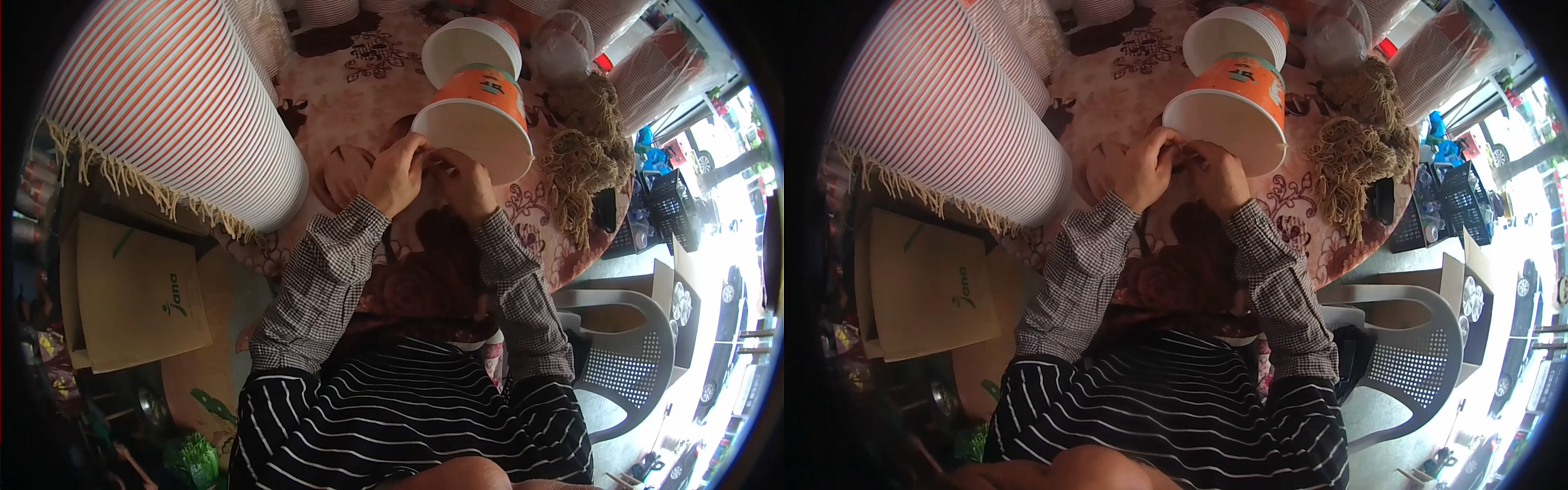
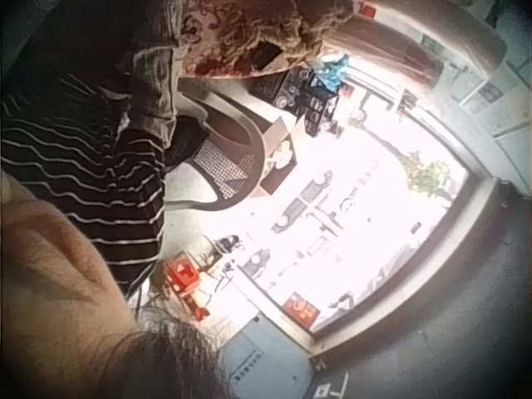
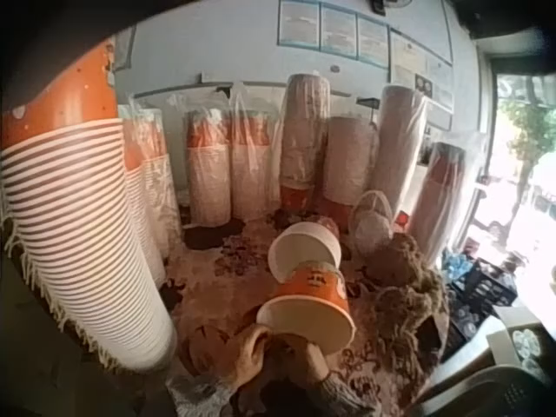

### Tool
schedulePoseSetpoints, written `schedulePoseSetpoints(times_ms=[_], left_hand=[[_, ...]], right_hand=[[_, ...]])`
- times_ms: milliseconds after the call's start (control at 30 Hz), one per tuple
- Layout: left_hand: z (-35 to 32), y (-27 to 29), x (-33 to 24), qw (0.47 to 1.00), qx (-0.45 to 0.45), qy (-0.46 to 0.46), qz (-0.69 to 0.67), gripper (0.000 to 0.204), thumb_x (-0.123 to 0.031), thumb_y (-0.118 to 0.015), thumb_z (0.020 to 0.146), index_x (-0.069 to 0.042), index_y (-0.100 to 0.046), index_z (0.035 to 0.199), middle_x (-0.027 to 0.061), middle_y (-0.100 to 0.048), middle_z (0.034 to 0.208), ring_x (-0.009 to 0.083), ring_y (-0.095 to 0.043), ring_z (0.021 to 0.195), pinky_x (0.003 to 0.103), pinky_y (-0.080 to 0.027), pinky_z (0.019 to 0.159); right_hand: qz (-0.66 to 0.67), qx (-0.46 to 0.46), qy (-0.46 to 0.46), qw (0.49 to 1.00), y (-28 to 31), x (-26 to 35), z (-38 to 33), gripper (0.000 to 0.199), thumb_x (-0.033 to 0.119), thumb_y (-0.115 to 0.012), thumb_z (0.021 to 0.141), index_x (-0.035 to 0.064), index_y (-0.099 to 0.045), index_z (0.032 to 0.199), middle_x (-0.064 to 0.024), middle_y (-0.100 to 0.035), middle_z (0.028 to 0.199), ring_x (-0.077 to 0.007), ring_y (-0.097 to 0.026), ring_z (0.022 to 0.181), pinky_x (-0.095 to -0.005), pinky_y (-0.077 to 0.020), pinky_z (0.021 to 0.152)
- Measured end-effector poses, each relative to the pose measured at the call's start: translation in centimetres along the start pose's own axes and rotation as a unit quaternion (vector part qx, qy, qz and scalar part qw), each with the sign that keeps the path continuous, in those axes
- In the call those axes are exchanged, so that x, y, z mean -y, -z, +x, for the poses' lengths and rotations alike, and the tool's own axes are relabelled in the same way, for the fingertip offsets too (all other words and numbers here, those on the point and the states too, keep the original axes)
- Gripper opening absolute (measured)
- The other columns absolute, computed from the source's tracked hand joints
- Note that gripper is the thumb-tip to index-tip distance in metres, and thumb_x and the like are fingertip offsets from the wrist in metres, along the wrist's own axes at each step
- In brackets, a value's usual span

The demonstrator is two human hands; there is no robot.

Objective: Attaching string handles to paper buckets in a production setting.

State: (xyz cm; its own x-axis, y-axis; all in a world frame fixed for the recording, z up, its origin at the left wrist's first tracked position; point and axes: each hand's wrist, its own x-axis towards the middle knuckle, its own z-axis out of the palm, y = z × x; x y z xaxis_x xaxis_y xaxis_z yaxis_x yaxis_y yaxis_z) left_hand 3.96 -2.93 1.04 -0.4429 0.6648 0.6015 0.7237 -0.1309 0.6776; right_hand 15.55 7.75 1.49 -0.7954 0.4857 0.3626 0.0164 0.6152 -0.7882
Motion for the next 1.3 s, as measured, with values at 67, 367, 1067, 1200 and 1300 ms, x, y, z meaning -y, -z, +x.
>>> schedulePoseSetpoints(times_ms=[67, 367, 1067, 1200, 1300], left_hand=[[0.1, -0.1, -0.1, 1.0, -0.007, -0.019, 0.013, 0.019, 0.003, -0.058, 0.083, -0.001, -0.053, 0.1, 0.0159, -0.064, 0.092, 0.0311, -0.066, 0.082, 0.039, -0.053, 0.068], [0.0, 0.0, -0.1, 0.996, -0.022, 0.063, -0.056, 0.018, 0.0, -0.059, 0.082, -0.001, -0.055, 0.1, 0.0134, -0.066, 0.087, 0.0272, -0.067, 0.081, 0.035, -0.053, 0.068], [-0.4, -0.2, -1.7, 0.996, -0.038, -0.064, 0.052, 0.026, 0.0, -0.064, 0.082, -0.004, -0.055, 0.106, 0.012, -0.065, 0.092, 0.0279, -0.066, 0.083, 0.035, -0.054, 0.071], [-0.3, -0.2, -1.6, 0.998, -0.028, -0.048, 0.028, 0.028, -0.001, -0.064, 0.082, -0.002, -0.055, 0.109, 0.0131, -0.066, 0.096, 0.0267, -0.067, 0.084, 0.034, -0.055, 0.071], [-0.3, -0.3, -1.6, 0.997, -0.027, -0.063, 0.037, 0.029, -0.001, -0.064, 0.083, -0.002, -0.055, 0.11, 0.0135, -0.066, 0.097, 0.0266, -0.067, 0.085, 0.033, -0.055, 0.071]], right_hand=[[0.054, -0.008, 0.007, 0.998, 0.1, 0.9, -0.1, 0.021, 0.004, -0.062, 0.08, 0.0, -0.065, 0.1, -0.0172, -0.067, 0.094, -0.0298, -0.066, 0.087, -0.0368, -0.0524, 0.076], [0.015, -0.032, -0.012, 0.999, -0.4, 0.0, -0.1, 0.02, 0.005, -0.063, 0.079, 0.0004, -0.061, 0.098, -0.0164, -0.065, 0.093, -0.032, -0.066, 0.086, -0.0377, -0.052, 0.073], [-0.003, -0.088, 0.028, 0.996, -0.8, 1.1, -0.4, 0.024, 0.006, -0.064, 0.082, 0.0052, -0.061, 0.106, -0.012, -0.066, 0.093, -0.0226, -0.068, 0.077, -0.0313, -0.0544, 0.064], [-0.016, -0.071, 0.05, 0.996, -0.8, 0.3, -0.4, 0.022, 0.008, -0.064, 0.083, 0.0044, -0.062, 0.105, -0.0124, -0.068, 0.092, -0.0227, -0.068, 0.077, -0.0312, -0.0545, 0.065], [-0.024, -0.073, 0.035, 0.996, -0.9, -0.4, -0.4, 0.022, 0.009, -0.065, 0.083, 0.0039, -0.063, 0.103, -0.0127, -0.068, 0.088, -0.022, -0.068, 0.078, -0.0309, -0.0541, 0.066]])
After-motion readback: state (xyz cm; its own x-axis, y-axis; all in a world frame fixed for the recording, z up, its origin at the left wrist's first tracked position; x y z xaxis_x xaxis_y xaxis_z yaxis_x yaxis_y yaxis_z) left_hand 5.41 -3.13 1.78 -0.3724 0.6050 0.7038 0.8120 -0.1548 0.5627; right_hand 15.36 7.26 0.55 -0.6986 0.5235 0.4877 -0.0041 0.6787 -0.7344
